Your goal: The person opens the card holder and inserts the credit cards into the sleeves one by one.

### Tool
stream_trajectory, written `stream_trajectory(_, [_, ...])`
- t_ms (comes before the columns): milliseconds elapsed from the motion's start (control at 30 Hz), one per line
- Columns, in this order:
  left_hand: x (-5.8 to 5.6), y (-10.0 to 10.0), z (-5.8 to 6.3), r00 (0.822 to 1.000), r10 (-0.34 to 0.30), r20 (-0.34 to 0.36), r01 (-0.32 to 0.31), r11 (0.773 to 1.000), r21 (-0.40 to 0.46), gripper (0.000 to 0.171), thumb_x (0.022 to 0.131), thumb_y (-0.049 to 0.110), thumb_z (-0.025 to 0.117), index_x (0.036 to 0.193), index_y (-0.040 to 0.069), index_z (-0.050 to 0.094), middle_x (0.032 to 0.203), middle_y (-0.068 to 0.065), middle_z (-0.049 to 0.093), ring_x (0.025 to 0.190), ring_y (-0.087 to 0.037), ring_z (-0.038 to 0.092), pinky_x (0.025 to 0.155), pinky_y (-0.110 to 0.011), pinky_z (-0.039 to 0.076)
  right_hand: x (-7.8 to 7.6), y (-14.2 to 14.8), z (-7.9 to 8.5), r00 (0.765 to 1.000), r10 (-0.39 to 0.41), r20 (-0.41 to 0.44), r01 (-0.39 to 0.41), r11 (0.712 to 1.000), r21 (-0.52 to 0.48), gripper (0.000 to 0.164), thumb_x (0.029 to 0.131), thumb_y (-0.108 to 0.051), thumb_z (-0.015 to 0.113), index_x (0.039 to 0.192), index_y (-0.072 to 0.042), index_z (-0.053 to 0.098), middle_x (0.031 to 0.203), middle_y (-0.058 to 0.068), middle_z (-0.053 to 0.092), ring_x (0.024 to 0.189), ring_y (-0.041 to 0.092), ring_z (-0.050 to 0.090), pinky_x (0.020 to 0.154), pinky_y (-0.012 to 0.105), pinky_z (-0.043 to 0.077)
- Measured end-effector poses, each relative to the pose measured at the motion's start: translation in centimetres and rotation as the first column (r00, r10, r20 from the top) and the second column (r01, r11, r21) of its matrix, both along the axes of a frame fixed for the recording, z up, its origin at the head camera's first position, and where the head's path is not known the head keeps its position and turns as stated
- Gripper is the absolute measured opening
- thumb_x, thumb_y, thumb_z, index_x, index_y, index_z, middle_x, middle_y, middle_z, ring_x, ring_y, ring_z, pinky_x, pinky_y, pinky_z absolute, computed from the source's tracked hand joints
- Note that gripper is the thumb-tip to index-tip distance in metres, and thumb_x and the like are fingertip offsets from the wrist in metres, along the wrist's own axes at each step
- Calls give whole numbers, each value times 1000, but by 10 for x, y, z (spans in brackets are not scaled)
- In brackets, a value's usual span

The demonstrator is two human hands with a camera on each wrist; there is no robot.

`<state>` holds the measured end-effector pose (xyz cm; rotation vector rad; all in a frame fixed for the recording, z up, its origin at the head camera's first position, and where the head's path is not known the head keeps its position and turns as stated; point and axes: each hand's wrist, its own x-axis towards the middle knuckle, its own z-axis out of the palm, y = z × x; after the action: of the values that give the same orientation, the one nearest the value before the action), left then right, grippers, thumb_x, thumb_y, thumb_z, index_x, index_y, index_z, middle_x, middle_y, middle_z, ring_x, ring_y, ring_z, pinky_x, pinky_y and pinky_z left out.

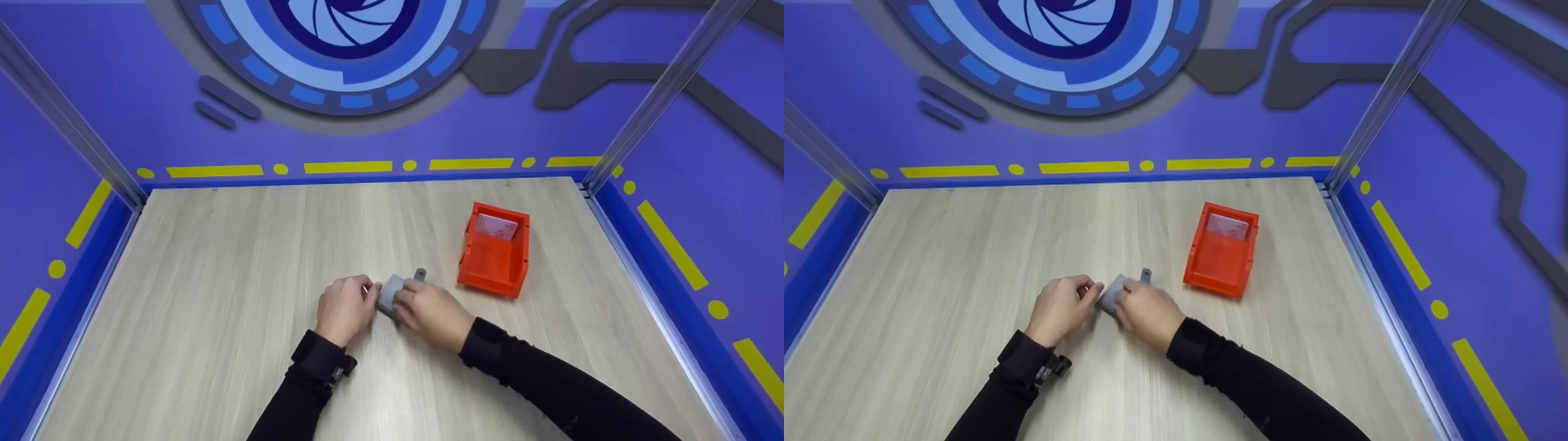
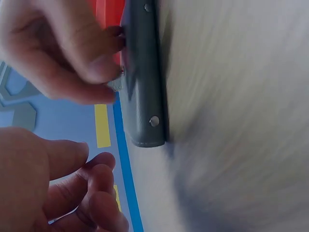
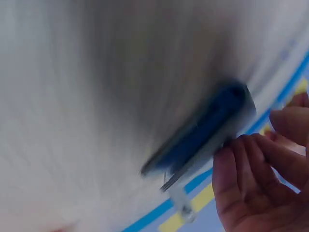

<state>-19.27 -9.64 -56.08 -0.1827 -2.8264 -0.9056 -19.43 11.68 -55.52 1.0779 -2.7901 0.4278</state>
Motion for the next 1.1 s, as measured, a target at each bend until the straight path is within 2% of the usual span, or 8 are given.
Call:
stream_trajectory(67, [1,4,1,1000,-13,3,13,1000,6,21,103,29,76,87,15,80,71,4,69,59,-10,54,56,-30,42,-5,9,9,994,-85,71,86,996,-22,18,106,-24,74,115,-9,81,105,4,74,90,17,71,84,36,64])
stream_trajectory(167, [4,10,1,1000,-14,6,14,1000,12,21,101,30,78,86,16,79,73,4,70,61,-10,56,57,-31,44,-13,21,16,966,-211,149,216,976,-14,18,105,-24,76,110,-8,82,96,4,73,81,15,66,78,35,62])
stream_trajectory(300, [8,15,-2,1000,-3,26,4,999,-35,22,97,35,83,85,18,77,76,4,71,63,-11,57,59,-33,45,-19,32,12,933,-289,217,290,957,26,21,102,-27,80,100,-6,84,86,5,71,75,17,62,73,37,57])
stream_trajectory(567, [10,24,-4,999,-39,26,42,987,-153,33,90,39,92,89,12,73,79,-1,69,65,-17,61,58,-36,49,-17,39,-2,891,-310,331,323,946,16,20,103,-24,78,91,-9,84,76,-1,69,71,14,57,72,35,51])
stream_trajectory(767, [1,30,-7,1000,-11,17,14,985,-170,25,93,31,89,96,11,75,85,-5,74,73,-27,71,63,-45,56,-9,37,-8,893,-280,351,307,951,-23,22,103,-23,79,85,-12,81,68,-6,57,67,11,52,68,29,43])
stream_trajectory(867, [-3,33,-12,1000,-13,-5,12,987,-161,23,95,29,86,104,10,78,92,-7,74,76,-32,73,66,-48,59,-3,34,-14,905,-252,344,288,956,-58,20,103,-24,79,90,-10,85,73,-4,70,72,11,61,74,32,51])
stream_trajectory(1000, [-5,34,-12,999,-30,-30,25,989,-142,25,98,29,83,114,11,79,99,-8,73,78,-32,74,68,-49,61,3,36,-16,922,-221,317,264,959,-102,18,102,-26,81,101,-9,87,91,1,83,85,14,72,95,46,57])
stream_trajectory(1100, [-4,31,-6,999,-27,-36,22,992,-124,27,98,30,83,117,11,80,100,-7,73,76,-28,72,67,-46,60,3,43,-9,912,-243,330,298,946,-125,16,100,-25,83,100,-10,87,87,0,82,79,11,70,89,41,60])
